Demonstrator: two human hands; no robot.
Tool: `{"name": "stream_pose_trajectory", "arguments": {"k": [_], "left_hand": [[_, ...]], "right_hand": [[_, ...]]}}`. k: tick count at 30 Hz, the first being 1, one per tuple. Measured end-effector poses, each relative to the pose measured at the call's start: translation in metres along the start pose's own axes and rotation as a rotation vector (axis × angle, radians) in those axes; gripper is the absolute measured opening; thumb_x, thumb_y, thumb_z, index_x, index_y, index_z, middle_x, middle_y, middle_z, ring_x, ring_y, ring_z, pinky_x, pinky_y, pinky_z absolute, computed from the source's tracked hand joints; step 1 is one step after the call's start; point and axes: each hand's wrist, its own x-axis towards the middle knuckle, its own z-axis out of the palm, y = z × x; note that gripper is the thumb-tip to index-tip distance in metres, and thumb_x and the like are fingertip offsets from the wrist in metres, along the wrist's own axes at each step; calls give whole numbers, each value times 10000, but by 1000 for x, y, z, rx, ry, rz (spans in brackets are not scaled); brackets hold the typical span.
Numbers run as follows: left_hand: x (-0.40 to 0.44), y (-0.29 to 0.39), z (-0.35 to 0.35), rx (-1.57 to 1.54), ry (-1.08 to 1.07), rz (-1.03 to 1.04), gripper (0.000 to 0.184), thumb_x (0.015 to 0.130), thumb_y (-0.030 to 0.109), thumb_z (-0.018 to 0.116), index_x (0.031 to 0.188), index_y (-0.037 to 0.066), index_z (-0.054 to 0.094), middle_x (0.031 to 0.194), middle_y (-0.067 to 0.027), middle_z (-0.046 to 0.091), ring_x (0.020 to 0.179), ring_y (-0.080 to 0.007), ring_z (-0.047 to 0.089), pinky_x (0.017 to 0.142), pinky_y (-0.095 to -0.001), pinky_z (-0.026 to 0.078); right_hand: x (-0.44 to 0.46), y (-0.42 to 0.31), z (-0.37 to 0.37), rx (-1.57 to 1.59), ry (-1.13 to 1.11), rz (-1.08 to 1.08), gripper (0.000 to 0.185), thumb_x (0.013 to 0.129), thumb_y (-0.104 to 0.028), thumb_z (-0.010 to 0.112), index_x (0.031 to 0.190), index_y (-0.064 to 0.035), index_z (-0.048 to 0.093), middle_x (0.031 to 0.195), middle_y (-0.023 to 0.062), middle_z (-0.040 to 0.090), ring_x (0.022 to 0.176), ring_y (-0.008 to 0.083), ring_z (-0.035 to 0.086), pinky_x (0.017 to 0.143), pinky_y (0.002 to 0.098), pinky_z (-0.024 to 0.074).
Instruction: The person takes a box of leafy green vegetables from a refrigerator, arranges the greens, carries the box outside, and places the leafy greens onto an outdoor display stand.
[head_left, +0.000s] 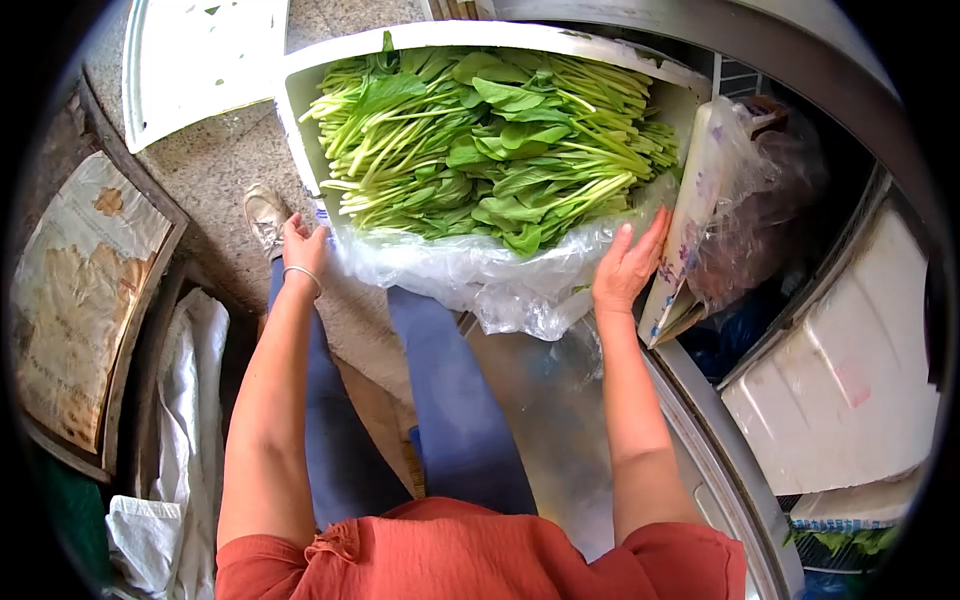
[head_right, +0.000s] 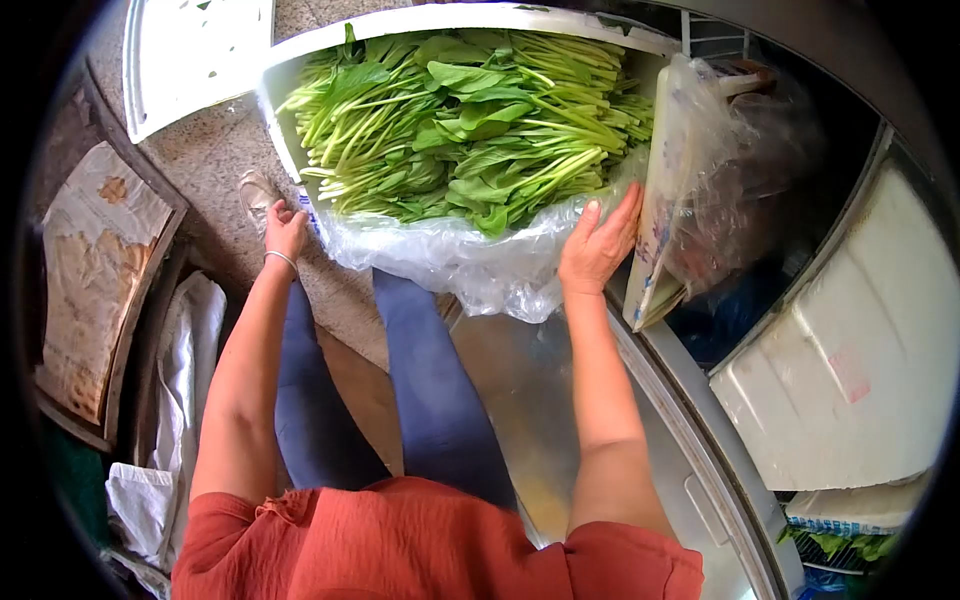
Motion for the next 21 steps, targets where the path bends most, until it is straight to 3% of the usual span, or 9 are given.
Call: {"name": "stream_pose_trajectory", "arguments": {"k": [1,3,7,8,11,14,18,20,21], "left_hand": [[5,1,4,-45,6,21,498,658,140,587,1079,0,361,883,-125,515,717,-159,503,614,-249,412],[12,1,10,-89,11,35,542,637,183,608,1091,5,370,914,-145,519,797,-181,506,705,-264,407],[32,0,11,-141,-74,-18,508,643,184,612,1064,-3,397,885,-127,529,771,-170,513,677,-262,418],[37,-2,11,-78,-44,2,503,640,185,615,1055,-5,404,869,-117,534,752,-165,514,667,-260,420],[27,23,6,-41,-36,30,484,621,189,628,1018,-1,428,828,-100,546,705,-157,518,648,-257,422],[42,7,12,58,-45,69,420,604,180,625,950,8,461,788,-88,554,673,-152,520,629,-259,423],[44,18,19,163,-155,74,315,625,105,597,898,4,477,763,-77,548,657,-121,505,589,-258,421],[49,13,24,37,-88,61,286,608,115,560,863,13,483,763,-127,558,664,-196,538,633,-312,431],[46,20,23,167,-17,105,291,591,106,576,852,14,484,762,-132,558,689,-212,542,638,-321,433]], "right_hand": [[2,7,4,-2,0,-7,405,819,-241,374,1115,36,359,1151,208,372,1095,320,321,923,359,224],[5,22,10,67,-193,708,476,847,-312,286,1160,46,303,1192,230,319,1119,323,291,928,345,211],[5,57,28,-191,-194,533,507,852,-358,265,1133,56,343,1162,238,354,1084,337,327,914,351,222],[2,58,32,-82,-17,551,503,821,-371,336,1106,41,383,1130,218,400,1045,335,371,888,352,265],[25,58,43,-250,-19,795,538,752,-378,458,1096,31,398,1120,202,417,1033,319,390,865,348,298],[22,89,65,-411,109,545,602,671,-371,556,1093,29,402,1121,191,423,1014,311,412,846,346,321],[32,111,69,-273,70,399,553,668,-310,566,1085,22,417,1101,172,448,1003,298,427,851,344,319],[51,93,64,-969,-840,356,332,800,-174,373,1088,-27,451,1116,162,439,1049,233,412,863,323,319],[37,137,69,-687,-437,108,296,807,-178,372,1026,-8,475,1072,162,464,999,259,437,842,335,333]]}}
